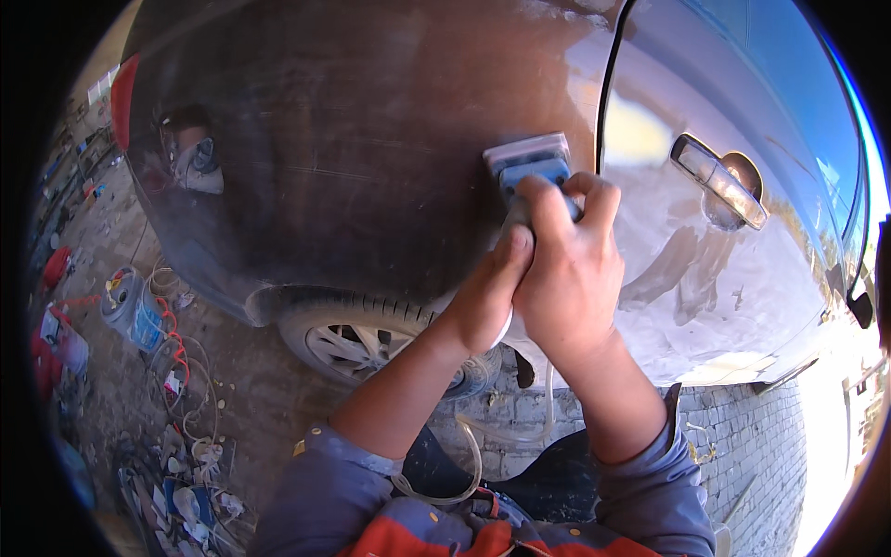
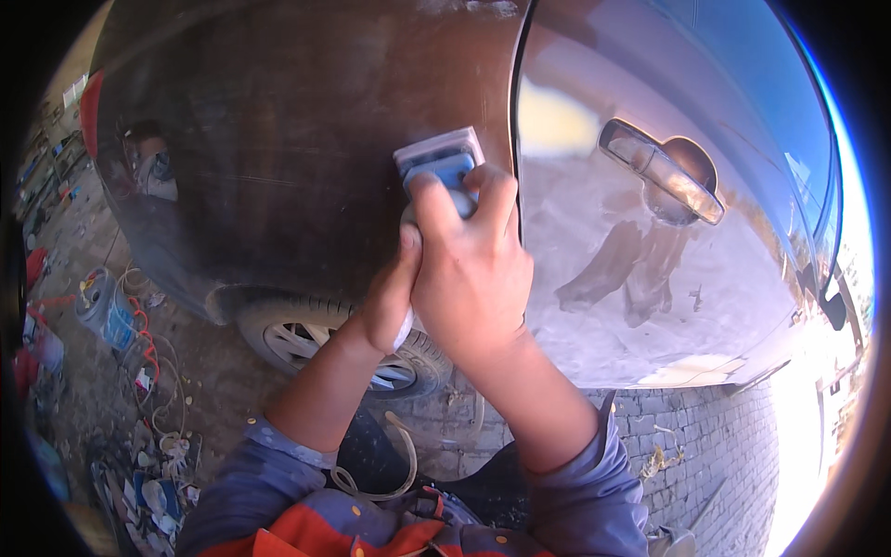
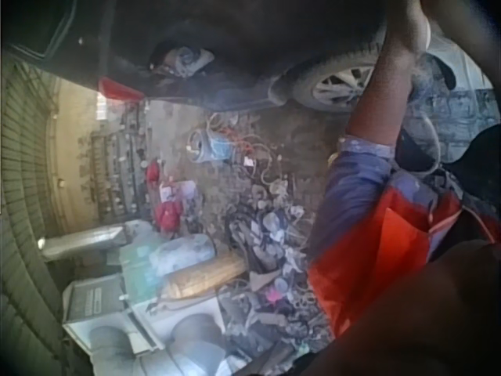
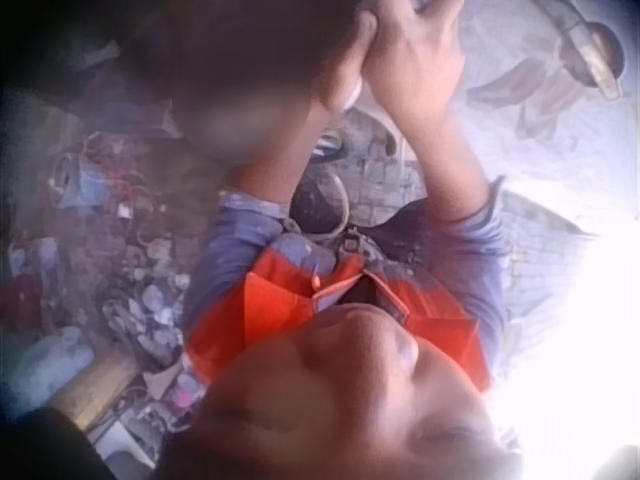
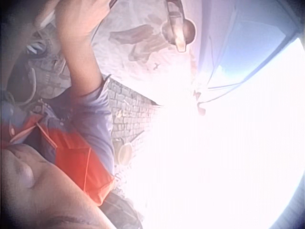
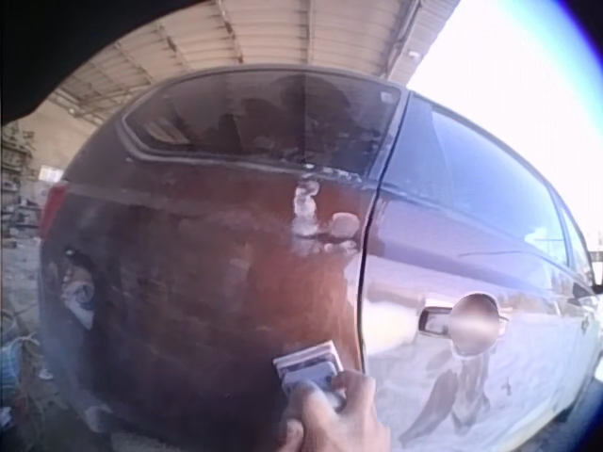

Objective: The person uses a handheld electric sander to sand the surface of a car door. They move the sander across the door panel, around the handle, and along the lower edge near the wheel arch, removing material to prepare the surface.

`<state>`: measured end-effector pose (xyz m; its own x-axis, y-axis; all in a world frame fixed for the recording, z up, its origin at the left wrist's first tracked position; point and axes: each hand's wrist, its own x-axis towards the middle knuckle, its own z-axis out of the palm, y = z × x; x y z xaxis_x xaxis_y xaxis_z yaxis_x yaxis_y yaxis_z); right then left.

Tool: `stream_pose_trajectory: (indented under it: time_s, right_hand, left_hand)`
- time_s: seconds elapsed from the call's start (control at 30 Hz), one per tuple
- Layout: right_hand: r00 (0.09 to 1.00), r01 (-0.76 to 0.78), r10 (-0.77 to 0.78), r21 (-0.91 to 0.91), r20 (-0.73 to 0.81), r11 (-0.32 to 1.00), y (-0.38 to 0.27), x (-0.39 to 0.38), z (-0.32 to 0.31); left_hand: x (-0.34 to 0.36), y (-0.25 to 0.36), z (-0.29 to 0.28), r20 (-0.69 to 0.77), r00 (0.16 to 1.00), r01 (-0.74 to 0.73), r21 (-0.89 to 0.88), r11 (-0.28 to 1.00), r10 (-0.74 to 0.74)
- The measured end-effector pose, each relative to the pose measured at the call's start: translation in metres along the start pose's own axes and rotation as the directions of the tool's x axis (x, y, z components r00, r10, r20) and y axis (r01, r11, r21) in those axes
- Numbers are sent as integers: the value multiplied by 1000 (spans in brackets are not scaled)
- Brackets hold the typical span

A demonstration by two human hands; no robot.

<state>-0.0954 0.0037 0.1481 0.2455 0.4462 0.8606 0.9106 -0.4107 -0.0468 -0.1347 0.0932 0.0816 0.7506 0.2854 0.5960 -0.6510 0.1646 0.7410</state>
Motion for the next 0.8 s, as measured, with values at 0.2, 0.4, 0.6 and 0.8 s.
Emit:
stream_pose_trajectory:
  time_s: [0.2,0.4,0.6,0.8]
  right_hand:
    - [997,-15,16,-15,79,1000,-5,-14,0]
    - [932,-24,26,-11,360,1000,0,-107,19]
    - [934,-4,15,-32,357,999,-1,-101,18]
    - [994,93,-87,-90,64,992,-5,4,-2]
  left_hand:
    - [-21,-12,-6,-6,995,101,20,995,-101]
    - [-116,-85,-8,-74,962,258,-66,964,-262]
    - [-111,-88,-8,-72,971,223,-83,971,-229]
    - [-4,-8,-2,-37,997,71,-26,997,-72]
